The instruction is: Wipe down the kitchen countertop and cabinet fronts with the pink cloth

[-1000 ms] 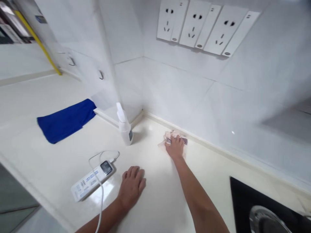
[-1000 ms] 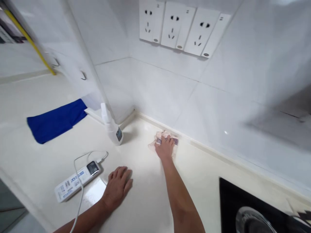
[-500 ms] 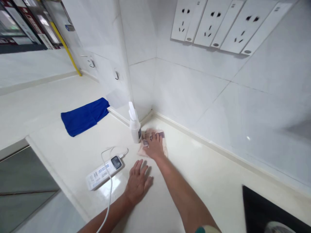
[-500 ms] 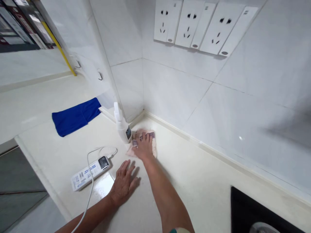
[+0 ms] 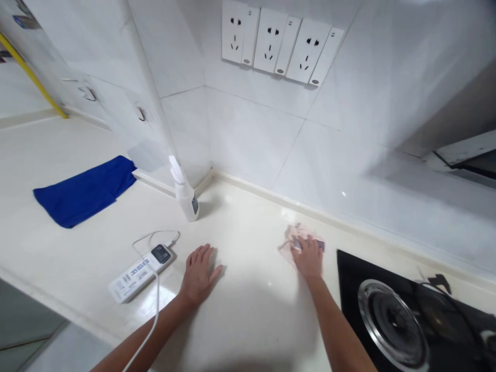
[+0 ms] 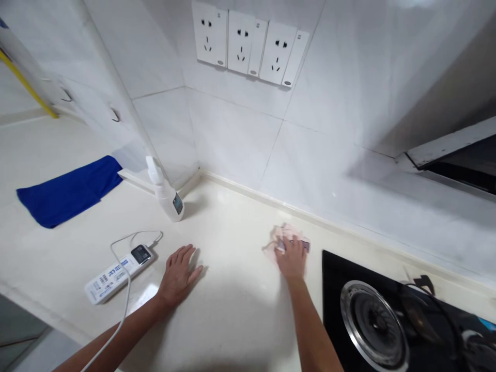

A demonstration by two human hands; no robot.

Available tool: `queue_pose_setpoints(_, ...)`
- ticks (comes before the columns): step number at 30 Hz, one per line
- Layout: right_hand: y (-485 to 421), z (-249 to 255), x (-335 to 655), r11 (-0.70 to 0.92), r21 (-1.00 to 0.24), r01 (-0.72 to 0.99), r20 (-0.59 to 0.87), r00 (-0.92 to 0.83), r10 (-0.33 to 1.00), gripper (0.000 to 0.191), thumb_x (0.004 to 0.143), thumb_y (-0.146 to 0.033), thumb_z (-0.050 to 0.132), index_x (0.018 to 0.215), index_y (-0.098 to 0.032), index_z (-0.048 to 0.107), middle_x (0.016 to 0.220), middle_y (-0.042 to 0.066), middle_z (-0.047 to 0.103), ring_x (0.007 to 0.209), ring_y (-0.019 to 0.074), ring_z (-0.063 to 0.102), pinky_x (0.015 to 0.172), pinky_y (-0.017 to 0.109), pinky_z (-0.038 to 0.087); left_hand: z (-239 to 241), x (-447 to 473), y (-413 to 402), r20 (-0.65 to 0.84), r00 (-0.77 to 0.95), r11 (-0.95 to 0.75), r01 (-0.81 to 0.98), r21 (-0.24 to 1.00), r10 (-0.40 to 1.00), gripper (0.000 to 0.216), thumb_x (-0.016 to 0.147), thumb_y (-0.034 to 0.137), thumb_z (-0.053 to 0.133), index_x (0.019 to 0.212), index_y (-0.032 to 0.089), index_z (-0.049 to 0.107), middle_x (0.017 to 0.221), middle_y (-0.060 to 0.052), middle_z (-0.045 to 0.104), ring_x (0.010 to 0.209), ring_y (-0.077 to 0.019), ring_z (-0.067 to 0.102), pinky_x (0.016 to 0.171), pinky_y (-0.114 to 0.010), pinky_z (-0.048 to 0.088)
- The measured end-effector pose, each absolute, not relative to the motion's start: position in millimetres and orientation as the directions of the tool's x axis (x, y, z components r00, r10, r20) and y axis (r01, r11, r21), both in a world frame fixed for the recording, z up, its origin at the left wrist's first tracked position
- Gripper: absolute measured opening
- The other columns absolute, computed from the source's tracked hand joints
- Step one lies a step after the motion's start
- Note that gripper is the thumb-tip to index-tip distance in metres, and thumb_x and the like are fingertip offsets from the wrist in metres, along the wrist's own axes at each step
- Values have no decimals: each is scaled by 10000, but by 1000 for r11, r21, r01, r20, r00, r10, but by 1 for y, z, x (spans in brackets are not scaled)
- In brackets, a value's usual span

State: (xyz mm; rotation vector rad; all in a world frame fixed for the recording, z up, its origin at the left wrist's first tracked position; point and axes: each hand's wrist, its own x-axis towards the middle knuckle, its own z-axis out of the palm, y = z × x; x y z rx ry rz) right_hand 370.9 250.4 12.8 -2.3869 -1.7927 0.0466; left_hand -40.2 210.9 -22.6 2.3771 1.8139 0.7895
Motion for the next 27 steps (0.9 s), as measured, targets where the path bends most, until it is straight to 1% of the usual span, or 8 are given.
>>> queue_pose_setpoints(4, 214, -3, 414, -466, -143, 873, 144, 484, 863, 606, 976, -452, 490, 1503, -169, 587, 1640, 196, 437, 1519, 393, 365, 1223, 618, 279, -20, -37, 214, 360, 185, -314, 885, 344, 914, 543, 1021, 490, 530, 1442, 148, 549, 1495, -220, 581, 1398, -393, 500, 1146, -587, 416)
queue_pose_setpoints(9, 222, -7, 344, -585, -178, 791, 186, 611, 770, 653, 959, -478, 499, 1499, -121, 582, 1624, 277, 422, 1492, 471, 361, 1171, 714, 271, -22, -36, 214, 380, 204, -346, 869, 353, 902, 556, 1017, 480, 545, 1442, 121, 543, 1537, -251, 529, 1442, -423, 459, 1163, -612, 400)
queue_pose_setpoints(11, 233, 3, 289, -505, -162, 848, 100, 523, 846, 685, 957, -475, 542, 1547, -127, 540, 1654, 274, 386, 1520, 482, 326, 1192, 705, 243, -23, -36, 214, 396, 211, -362, 860, 359, 894, 570, 1022, 473, 540, 1466, 115, 519, 1569, -258, 494, 1476, -428, 430, 1178, -610, 390)
queue_pose_setpoints(15, 225, 24, 169, -140, -211, 967, -89, 123, 988, 752, 960, -508, 613, 1634, -226, 433, 1749, 201, 237, 1602, 451, 193, 1255, 670, 141, -25, -41, 218, 423, 238, -409, 831, 379, 875, 618, 1046, 456, 495, 1565, 129, 420, 1639, -242, 430, 1527, -392, 395, 1212, -582, 371)
queue_pose_setpoints(18, 191, 29, 110, 138, -334, 932, -81, -174, 981, 703, 1013, -487, 548, 1661, -276, 374, 1774, 134, 196, 1632, 379, 141, 1294, 611, 100, -25, -51, 211, 420, 307, -475, 789, 389, 854, 591, 1069, 435, 428, 1592, 159, 416, 1625, -204, 484, 1505, -338, 449, 1209, -534, 389)
queue_pose_setpoints(21, 156, 28, 105, 237, -404, 884, -67, -287, 956, 687, 1019, -503, 545, 1655, -305, 375, 1780, 85, 198, 1640, 330, 132, 1310, 594, 68, -26, -68, 183, 391, 414, -553, 743, 376, 822, 538, 1070, 440, 424, 1555, 222, 508, 1631, -155, 507, 1481, -314, 494, 1203, -507, 385)
queue_pose_setpoints(24, 136, 27, 152, 138, -377, 916, -115, -194, 974, 661, 967, -553, 622, 1583, -355, 486, 1772, 56, 239, 1629, 337, 176, 1295, 635, 41, -27, -88, 145, 341, 584, -672, 688, 272, 736, 554, 1045, 465, 508, 1558, 254, 522, 1648, -128, 496, 1507, -325, 475, 1230, -511, 328)
queue_pose_setpoints(27, 112, 23, 222, -138, -242, 960, -93, 118, 989, 606, 978, -479, 582, 1561, -321, 530, 1753, 66, 291, 1616, 331, 218, 1297, 596, 91, -25, -98, 117, 310, 649, -717, 659, 226, 695, 540, 1045, 430, 537, 1546, 230, 537, 1613, -131, 538, 1523, -344, 460, 1238, -526, 312)
